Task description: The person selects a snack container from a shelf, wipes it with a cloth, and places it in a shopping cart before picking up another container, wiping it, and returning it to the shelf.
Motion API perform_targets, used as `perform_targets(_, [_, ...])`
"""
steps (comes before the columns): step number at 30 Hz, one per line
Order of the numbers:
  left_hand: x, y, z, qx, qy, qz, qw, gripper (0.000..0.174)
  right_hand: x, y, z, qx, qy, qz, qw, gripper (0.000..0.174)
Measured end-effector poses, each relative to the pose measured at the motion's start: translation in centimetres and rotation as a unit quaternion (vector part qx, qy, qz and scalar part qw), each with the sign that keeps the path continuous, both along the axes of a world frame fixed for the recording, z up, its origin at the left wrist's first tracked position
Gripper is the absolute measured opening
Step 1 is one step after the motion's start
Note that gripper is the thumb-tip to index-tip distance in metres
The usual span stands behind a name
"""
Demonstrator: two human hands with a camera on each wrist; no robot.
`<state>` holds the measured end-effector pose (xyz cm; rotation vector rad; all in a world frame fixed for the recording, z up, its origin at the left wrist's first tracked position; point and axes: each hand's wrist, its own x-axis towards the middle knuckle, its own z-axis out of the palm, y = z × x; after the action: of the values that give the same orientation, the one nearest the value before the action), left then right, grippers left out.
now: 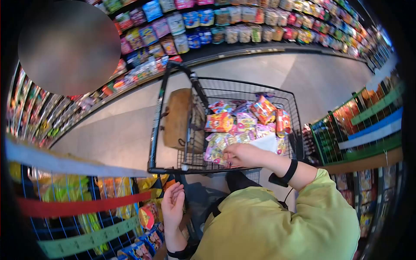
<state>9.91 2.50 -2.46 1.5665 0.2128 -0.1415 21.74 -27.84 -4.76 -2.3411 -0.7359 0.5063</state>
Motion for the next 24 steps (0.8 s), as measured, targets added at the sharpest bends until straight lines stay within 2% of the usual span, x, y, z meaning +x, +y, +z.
perform_targets(1, [1.1, -1.0, 0.0, 0.001, 0.004, -0.017, 1.0, 0.035, 0.4, -2.7, -1.3, -0.071, -0.016, -0.028, 0.997, 0.034])
perform_targets(3, [2.7, -2.9, -0.1, -0.004, 0.045, -0.049, 0.998, 0.035, 1.1, -7.6, -3.6, -0.178, 0.05, -0.066, 0.981, 0.037])
perform_targets(7, [6.2, -6.2, -0.9, 0.037, 0.056, -0.104, 0.992, 0.035, 2.1, -13.8, -8.7, -0.228, 0.076, -0.097, 0.966, 0.041])
perform_targets(9, [7.8, -7.8, -1.3, 0.032, 0.069, -0.119, 0.99, 0.035, 2.8, -14.8, -10.9, -0.236, 0.043, -0.061, 0.969, 0.046])
perform_targets(11, [9.7, -9.7, -1.3, 0.045, 0.085, -0.148, 0.984, 0.038, 3.6, -14.7, -11.6, -0.247, 0.045, -0.065, 0.966, 0.042])
perform_targets(13, [11.4, -11.5, -1.6, 0.052, 0.096, -0.169, 0.979, 0.039, 4.3, -14.5, -12.3, -0.299, 0.011, -0.048, 0.953, 0.055])
perform_targets(14, [12.4, -12.5, -1.9, 0.06, 0.094, -0.187, 0.976, 0.038, 4.3, -14.5, -13.4, -0.286, -0.035, -0.058, 0.956, 0.045])
perform_targets(15, [13.4, -13.5, -2.1, 0.067, 0.091, -0.204, 0.972, 0.038, 4.6, -14.4, -14.1, -0.284, -0.031, -0.063, 0.956, 0.045])
perform_targets(17, [15.7, -15.7, -2.8, 0.078, 0.095, -0.22, 0.968, 0.036, 4.9, -14.3, -15.0, -0.32, 0.031, 0.015, 0.947, 0.036])
perform_targets(18, [17.0, -16.9, -3.4, 0.095, 0.083, -0.244, 0.962, 0.036, 4.4, -14.8, -16.6, -0.281, 0.009, 0.023, 0.959, 0.032])
perform_targets(19, [18.3, -18.1, -4.0, 0.112, 0.07, -0.267, 0.954, 0.036, 4.7, -15.2, -15.5, -0.277, 0.013, 0.018, 0.961, 0.032])
perform_targets(21, [21.4, -20.9, -5.3, 0.121, 0.057, -0.297, 0.946, 0.04, 5.2, -15.8, -11.3, -0.225, 0.149, 0.074, 0.96, 0.035])
perform_targets(22, [22.9, -22.7, -5.3, 0.21, 0.002, -0.335, 0.919, 0.043, 4.8, -16.4, -11.0, -0.171, 0.16, 0.033, 0.972, 0.042])
perform_targets(23, [24.5, -24.6, -5.5, 0.296, -0.054, -0.371, 0.879, 0.045, 4.7, -17.3, -10.3, -0.162, 0.161, 0.026, 0.973, 0.042])
perform_targets(24, [25.9, -26.4, -6.4, 0.345, -0.161, -0.387, 0.839, 0.051, 4.6, -18.3, -9.4, -0.084, 0.196, -0.023, 0.977, 0.042])
